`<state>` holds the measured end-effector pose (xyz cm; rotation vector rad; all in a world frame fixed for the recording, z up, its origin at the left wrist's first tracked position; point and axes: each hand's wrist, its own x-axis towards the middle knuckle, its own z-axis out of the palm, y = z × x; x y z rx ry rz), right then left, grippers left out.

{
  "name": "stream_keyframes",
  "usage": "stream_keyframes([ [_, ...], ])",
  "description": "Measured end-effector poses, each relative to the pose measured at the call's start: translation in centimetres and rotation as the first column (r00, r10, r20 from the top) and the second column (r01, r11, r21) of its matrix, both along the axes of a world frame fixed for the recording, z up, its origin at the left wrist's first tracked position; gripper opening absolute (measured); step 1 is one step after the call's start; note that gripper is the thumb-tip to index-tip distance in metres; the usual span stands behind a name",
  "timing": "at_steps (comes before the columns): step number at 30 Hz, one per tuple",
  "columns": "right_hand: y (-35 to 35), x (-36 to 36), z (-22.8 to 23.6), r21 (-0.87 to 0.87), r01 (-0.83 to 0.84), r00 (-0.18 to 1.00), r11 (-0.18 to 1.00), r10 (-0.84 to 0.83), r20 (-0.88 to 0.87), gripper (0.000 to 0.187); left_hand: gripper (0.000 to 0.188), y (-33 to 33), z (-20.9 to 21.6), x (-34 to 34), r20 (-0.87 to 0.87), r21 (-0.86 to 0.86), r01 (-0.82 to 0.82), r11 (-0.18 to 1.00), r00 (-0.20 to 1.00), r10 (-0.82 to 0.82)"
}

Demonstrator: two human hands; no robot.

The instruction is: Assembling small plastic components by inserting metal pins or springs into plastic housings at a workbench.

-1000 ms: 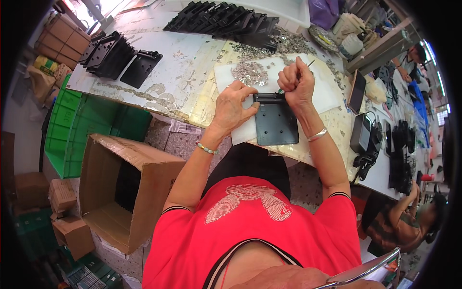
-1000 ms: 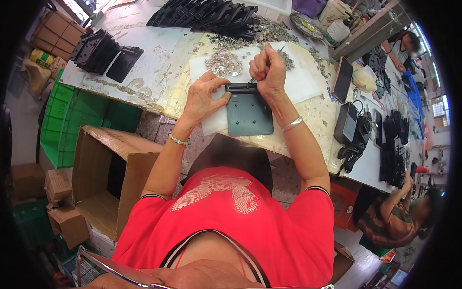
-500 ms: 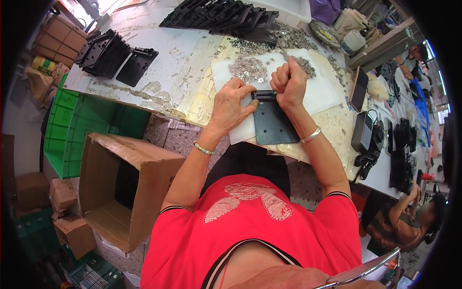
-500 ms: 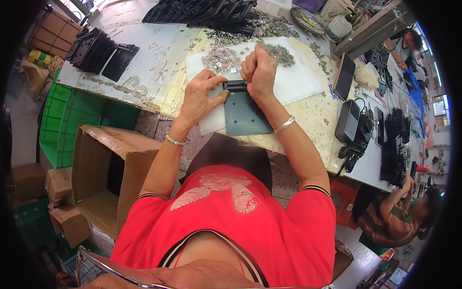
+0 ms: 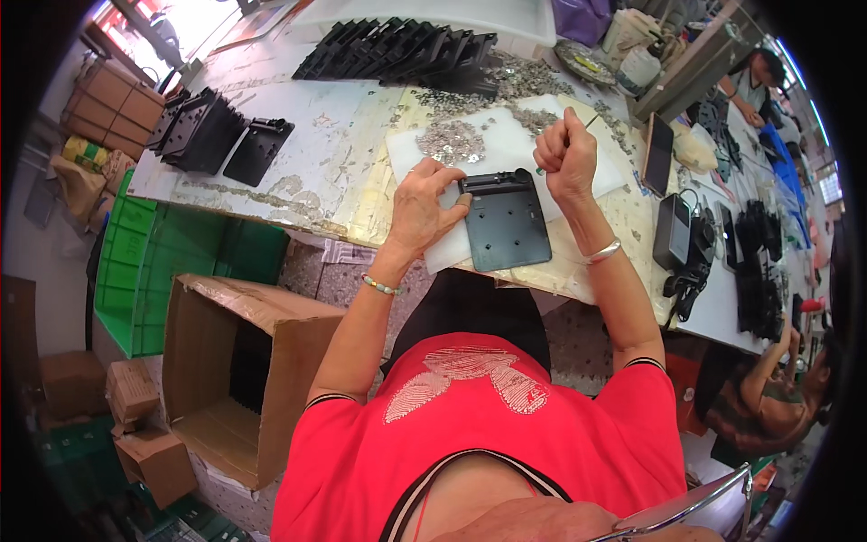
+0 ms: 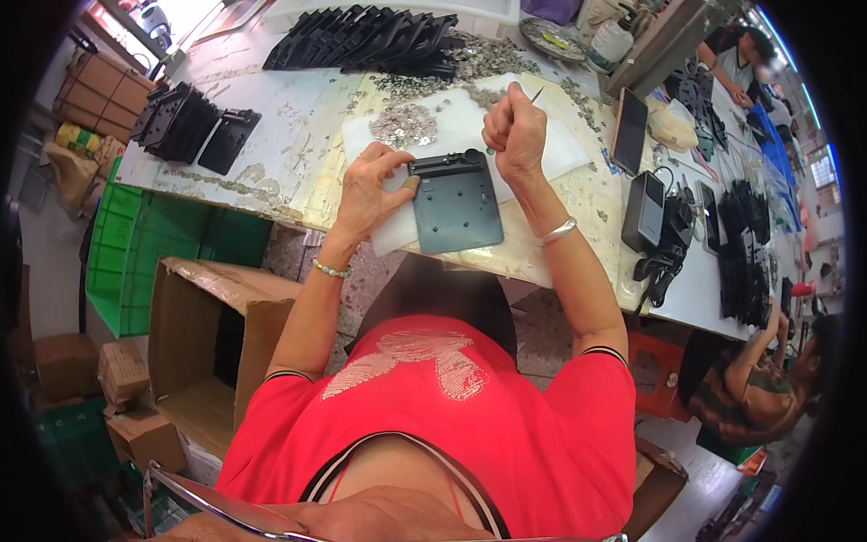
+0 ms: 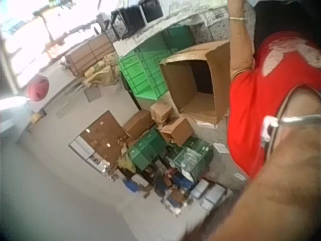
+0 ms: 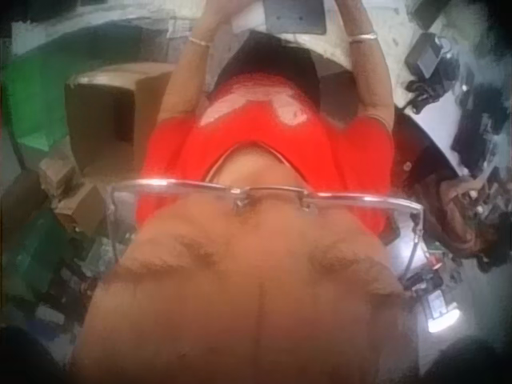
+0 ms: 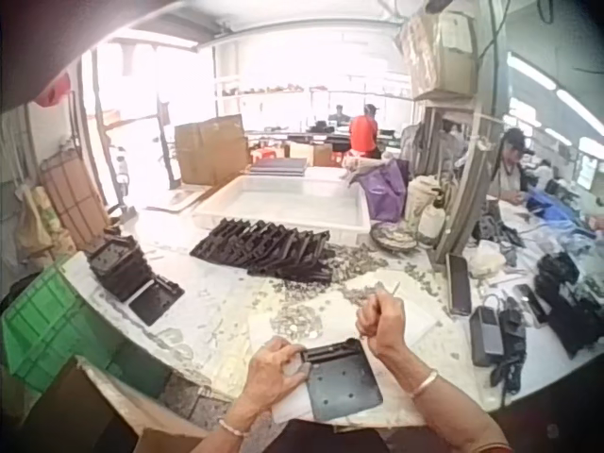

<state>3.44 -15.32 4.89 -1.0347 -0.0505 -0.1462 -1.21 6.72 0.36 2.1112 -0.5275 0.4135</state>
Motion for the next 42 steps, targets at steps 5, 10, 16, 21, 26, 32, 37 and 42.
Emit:
stream_keyframes([
  [5, -1.1, -0.1, -1.6, 0.106, -0.007, 1.0, 0.994, 0.007, -0.001, 0.05, 0.032, -0.9, 1.5, -0.4, -0.034, -0.042, -0.006, 0.999, 0.999, 0.004],
  [10, -0.2, -0.5, -1.4, 0.1, -0.043, 0.998, 0.994, 0.038, 0.045, 0.052, 0.029, -2.6, 1.9, 0.4, 0.274, 0.196, 0.011, 0.98, 0.959, -0.066],
  [16, 0.5, -2.1, -1.8, -0.135, -0.066, 0.981, 0.989, 0.089, 0.173, 0.055, 0.025, -3.2, 0.5, 1.1, 0.134, 0.117, 0.081, 0.99, 0.986, -0.097],
  [21, 0.4, -2.1, -2.6, -0.347, 0.032, 0.953, 0.937, 0.077, 0.294, 0.056, 0.025, -3.4, 0.5, 1.1, 0.125, 0.122, 0.076, 0.99, 0.988, -0.092],
  [26, 1.4, -2.1, -2.7, -0.399, 0.125, 0.952, 0.908, 0.004, 0.307, 0.054, 0.026, -3.1, 0.6, 1.2, 0.135, 0.119, 0.05, 0.992, 0.989, -0.066],
  [32, 0.6, -1.1, -3.3, -0.345, 0.116, 0.981, 0.931, -0.053, 0.186, 0.055, 0.024, -3.0, 0.2, 1.3, 0.123, 0.091, 0.081, 0.993, 0.988, -0.092],
  [37, -0.4, -0.9, -2.5, -0.131, 0.063, 0.979, 0.989, -0.035, 0.202, 0.053, 0.024, -3.0, 0.2, 1.2, 0.124, 0.093, 0.076, 0.993, 0.988, -0.087],
  [42, -0.1, -1.3, -1.9, 0.059, -0.047, 0.991, 0.997, 0.04, 0.128, 0.053, 0.024, -2.9, 0.2, 1.3, 0.101, 0.086, 0.082, 0.993, 0.991, -0.091],
])
